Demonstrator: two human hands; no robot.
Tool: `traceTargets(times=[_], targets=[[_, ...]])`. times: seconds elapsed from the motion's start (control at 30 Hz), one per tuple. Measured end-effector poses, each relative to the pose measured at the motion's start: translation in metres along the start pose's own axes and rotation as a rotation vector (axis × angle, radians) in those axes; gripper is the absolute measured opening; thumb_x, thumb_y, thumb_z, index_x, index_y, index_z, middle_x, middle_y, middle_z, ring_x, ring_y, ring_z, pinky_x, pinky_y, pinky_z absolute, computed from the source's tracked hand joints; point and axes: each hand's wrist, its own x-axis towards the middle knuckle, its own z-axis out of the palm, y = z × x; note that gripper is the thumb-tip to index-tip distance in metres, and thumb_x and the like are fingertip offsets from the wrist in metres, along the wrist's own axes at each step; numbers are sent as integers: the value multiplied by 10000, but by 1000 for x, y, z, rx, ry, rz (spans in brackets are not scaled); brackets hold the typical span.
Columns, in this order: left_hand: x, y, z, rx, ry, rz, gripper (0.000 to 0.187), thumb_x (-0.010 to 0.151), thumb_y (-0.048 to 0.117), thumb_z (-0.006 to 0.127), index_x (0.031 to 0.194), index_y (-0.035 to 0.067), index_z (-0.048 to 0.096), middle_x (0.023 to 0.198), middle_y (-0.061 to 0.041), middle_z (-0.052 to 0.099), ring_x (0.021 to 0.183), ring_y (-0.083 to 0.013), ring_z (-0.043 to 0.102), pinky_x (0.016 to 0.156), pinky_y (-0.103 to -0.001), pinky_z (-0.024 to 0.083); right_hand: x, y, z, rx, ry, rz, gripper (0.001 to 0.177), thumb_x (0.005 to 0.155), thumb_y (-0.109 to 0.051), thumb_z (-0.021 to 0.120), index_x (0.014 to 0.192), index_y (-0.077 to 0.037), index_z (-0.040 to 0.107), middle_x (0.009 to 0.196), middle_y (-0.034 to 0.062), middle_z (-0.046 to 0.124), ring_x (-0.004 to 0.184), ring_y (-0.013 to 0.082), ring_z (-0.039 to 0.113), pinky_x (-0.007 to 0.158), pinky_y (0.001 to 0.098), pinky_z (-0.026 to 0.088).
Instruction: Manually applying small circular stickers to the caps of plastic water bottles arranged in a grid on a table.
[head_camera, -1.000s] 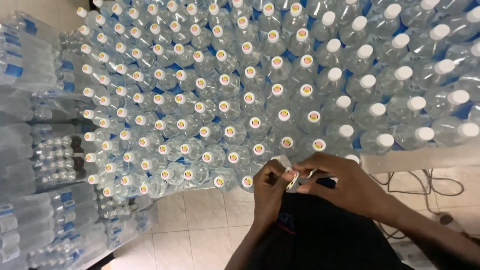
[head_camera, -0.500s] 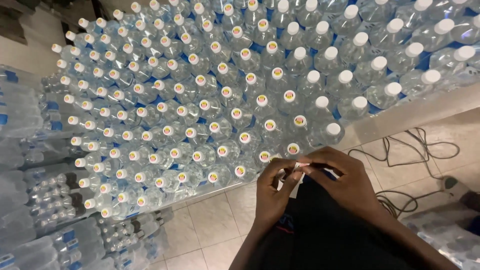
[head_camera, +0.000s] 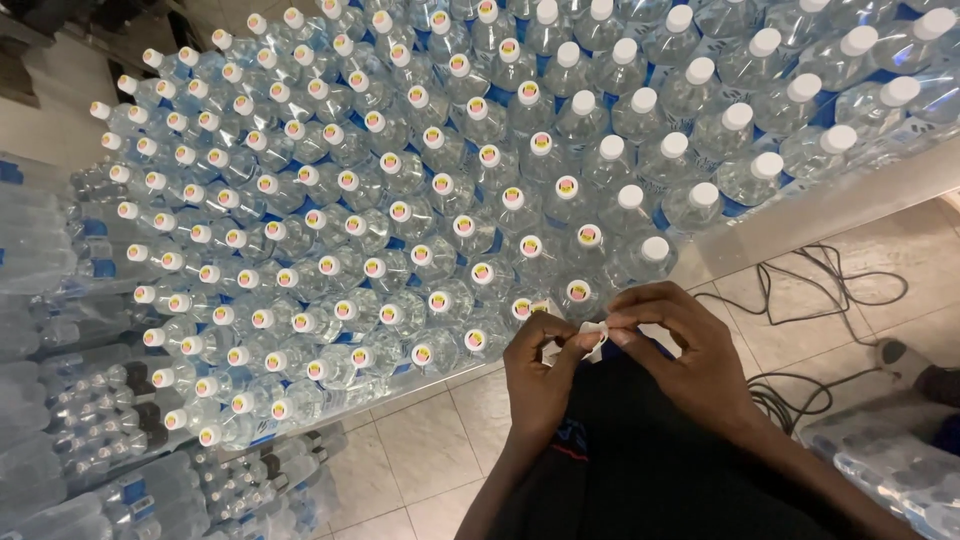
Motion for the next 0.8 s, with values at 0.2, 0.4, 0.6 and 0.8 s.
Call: traceTargets(times=[0.2, 0.4, 0.6, 0.8], targets=[[5, -4, 4, -1, -11, 53, 238, 929, 224, 850, 803, 152, 661, 780, 20, 630, 749, -123, 579, 719, -306, 461, 0, -3, -3, 220, -89, 201, 235, 901, -95, 826, 1134, -93, 795, 1137, 49, 845, 1120, 170, 815, 990, 286, 635], [4, 9, 2, -100, -129, -3, 494, 978, 371, 792, 1394, 123, 691, 1232, -87, 761, 1150, -224, 731, 1023, -380, 604, -4, -4, -2, 245, 79, 183, 455, 909, -66, 822, 1343, -54, 686, 1038, 70, 837, 1087, 164, 816, 1009, 308, 646], [2, 11, 5, -127, -109, -84, 170, 1003, 140, 784, 1164, 99, 822, 1098, -77, 831, 1027, -195, 803, 867, -326, 690, -8, 2, 3, -47, 155, -103, 521, 938, -113, 837, 1416, -89, 633, 1112, 48, 844, 1118, 165, 813, 1115, 369, 608], [9, 9, 4, -110, -49, -182, 128, 933, 178, 858, 1012, 81, 834, 986, -51, 812, 908, -147, 774, 765, -278, 645, -2, 8, 10, -169, 255, -302, 350, 959, -69, 801, 1297, -45, 715, 1164, 85, 806, 1083, 222, 786, 999, 324, 613]])
